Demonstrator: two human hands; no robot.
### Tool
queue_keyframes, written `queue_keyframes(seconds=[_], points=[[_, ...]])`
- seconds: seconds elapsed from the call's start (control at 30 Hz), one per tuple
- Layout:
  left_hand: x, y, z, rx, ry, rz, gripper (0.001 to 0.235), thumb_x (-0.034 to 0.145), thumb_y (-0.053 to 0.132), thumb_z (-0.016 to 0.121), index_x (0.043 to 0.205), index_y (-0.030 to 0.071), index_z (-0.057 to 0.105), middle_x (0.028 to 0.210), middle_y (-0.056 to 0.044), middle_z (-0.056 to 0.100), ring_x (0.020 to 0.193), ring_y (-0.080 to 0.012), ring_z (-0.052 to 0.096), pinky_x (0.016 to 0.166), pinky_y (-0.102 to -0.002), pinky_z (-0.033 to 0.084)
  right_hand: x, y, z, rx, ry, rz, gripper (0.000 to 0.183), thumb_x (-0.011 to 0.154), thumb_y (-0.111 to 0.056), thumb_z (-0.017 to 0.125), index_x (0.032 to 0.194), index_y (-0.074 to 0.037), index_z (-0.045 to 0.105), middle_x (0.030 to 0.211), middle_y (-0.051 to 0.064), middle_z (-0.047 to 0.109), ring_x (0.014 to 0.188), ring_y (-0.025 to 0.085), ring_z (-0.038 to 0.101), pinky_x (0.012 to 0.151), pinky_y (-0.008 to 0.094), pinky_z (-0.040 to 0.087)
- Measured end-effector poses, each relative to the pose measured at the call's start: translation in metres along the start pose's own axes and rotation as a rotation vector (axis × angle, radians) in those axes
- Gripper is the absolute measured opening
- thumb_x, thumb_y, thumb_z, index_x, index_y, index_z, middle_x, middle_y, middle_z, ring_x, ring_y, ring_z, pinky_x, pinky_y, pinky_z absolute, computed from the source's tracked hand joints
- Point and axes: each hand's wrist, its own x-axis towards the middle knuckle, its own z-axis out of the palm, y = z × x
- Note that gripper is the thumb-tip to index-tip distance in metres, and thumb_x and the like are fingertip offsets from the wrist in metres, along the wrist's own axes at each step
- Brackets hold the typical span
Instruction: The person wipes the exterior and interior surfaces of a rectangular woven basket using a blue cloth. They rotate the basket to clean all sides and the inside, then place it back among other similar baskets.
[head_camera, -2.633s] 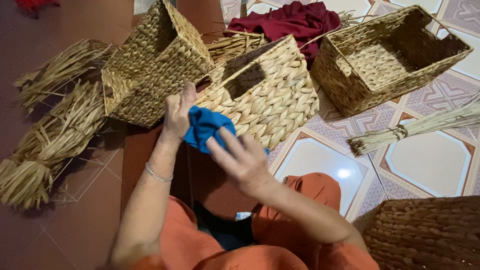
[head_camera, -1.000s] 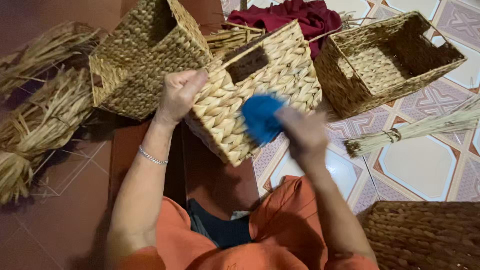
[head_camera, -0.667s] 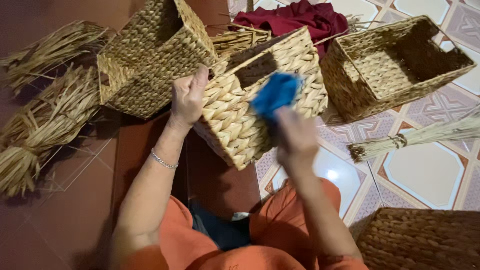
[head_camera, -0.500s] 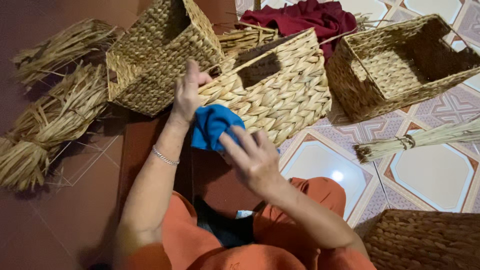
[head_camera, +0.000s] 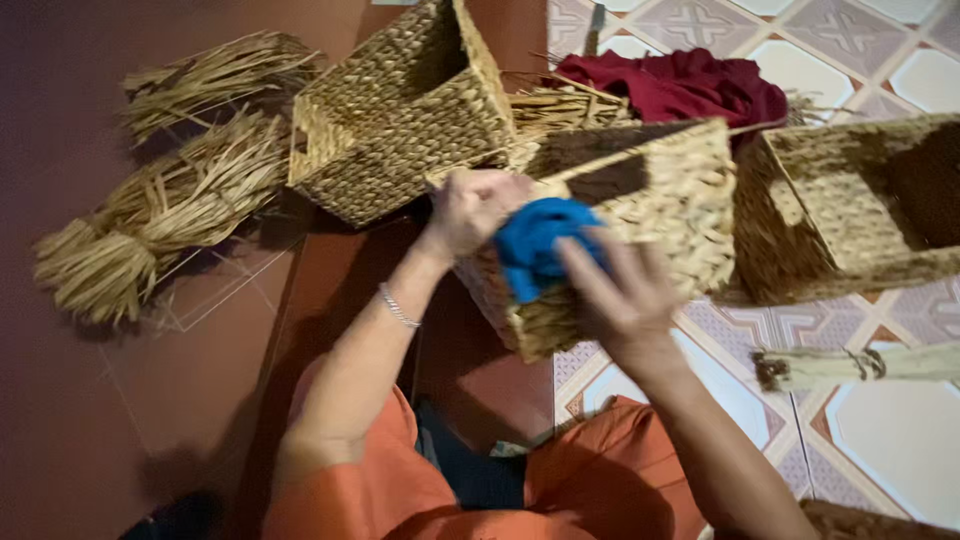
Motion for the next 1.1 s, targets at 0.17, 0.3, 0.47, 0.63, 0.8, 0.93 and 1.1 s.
queue_keyframes(seconds=[0.17,0.3,0.47,0.63,0.8,0.93,1.1], points=[[-0.001,0.009,0.009,0.133,-0.002,-0.261,0.041,0.099,0.028,0.068,0.069,0.001,0.065,0.057,-0.002,0.055,0.053,-0.0087,0.046,0.05,-0.031,0.036,-0.04,0.085,-0.014,-0.299,0.0,0.409,0.034,0.094,0.0,0.069,0.126,-0.012,0.067,0.115,0.013,0.067,0.099,0.036,0.063,0.089,0.046,0.05],[0.0,0.006,0.014,0.117,0.065,-0.368,0.049,0.103,0.029,0.066,0.064,0.0,0.056,0.055,0.0,0.046,0.054,-0.0073,0.04,0.051,-0.031,0.033,-0.034,0.088,-0.009,-0.195,0.059,0.552,0.04,0.094,-0.007,0.072,0.133,-0.011,0.064,0.112,0.02,0.062,0.097,0.041,0.063,0.083,0.049,0.052],[0.0,-0.013,0.015,-0.065,0.172,-0.308,0.035,0.108,0.025,0.061,0.084,0.001,0.065,0.071,0.007,0.06,0.065,-0.0032,0.049,0.057,-0.03,0.038,0.002,-0.029,0.007,0.15,0.05,0.179,0.047,0.082,-0.001,0.066,0.129,-0.006,0.064,0.116,0.017,0.07,0.1,0.038,0.065,0.083,0.048,0.054],[-0.003,-0.015,-0.006,-0.076,0.147,-0.427,0.041,0.107,0.02,0.06,0.072,0.0,0.061,0.066,0.01,0.051,0.063,-0.0019,0.041,0.053,-0.027,0.031,-0.007,-0.075,0.007,0.161,-0.051,-0.001,0.051,0.074,-0.006,0.07,0.124,-0.01,0.073,0.118,0.022,0.067,0.084,0.034,0.06,0.072,0.044,0.052],[0.007,0.003,-0.009,-0.054,0.032,-0.35,0.041,0.105,0.016,0.064,0.07,-0.001,0.055,0.064,0.008,0.049,0.062,-0.0032,0.042,0.054,-0.028,0.034,-0.047,0.029,-0.001,-0.132,0.05,0.342,0.04,0.097,-0.001,0.073,0.133,-0.018,0.07,0.121,0.013,0.063,0.106,0.034,0.063,0.083,0.043,0.054],[0.012,0.016,-0.001,-0.05,-0.011,-0.367,0.048,0.106,0.017,0.067,0.066,0.0,0.049,0.062,0.006,0.043,0.06,-0.0043,0.037,0.054,-0.029,0.03,-0.069,0.094,-0.015,-0.264,0.006,0.609,0.042,0.094,-0.007,0.074,0.135,-0.011,0.065,0.118,0.021,0.061,0.104,0.039,0.059,0.085,0.049,0.052],[0.01,0.022,0.001,0.067,0.075,-0.394,0.05,0.103,0.02,0.066,0.059,0.002,0.05,0.055,0.007,0.043,0.051,-0.0048,0.035,0.05,-0.029,0.022,-0.053,0.024,-0.013,-0.106,0.04,0.543,0.058,0.076,0.003,0.061,0.132,-0.011,0.063,0.118,0.02,0.065,0.107,0.042,0.059,0.088,0.05,0.053]])
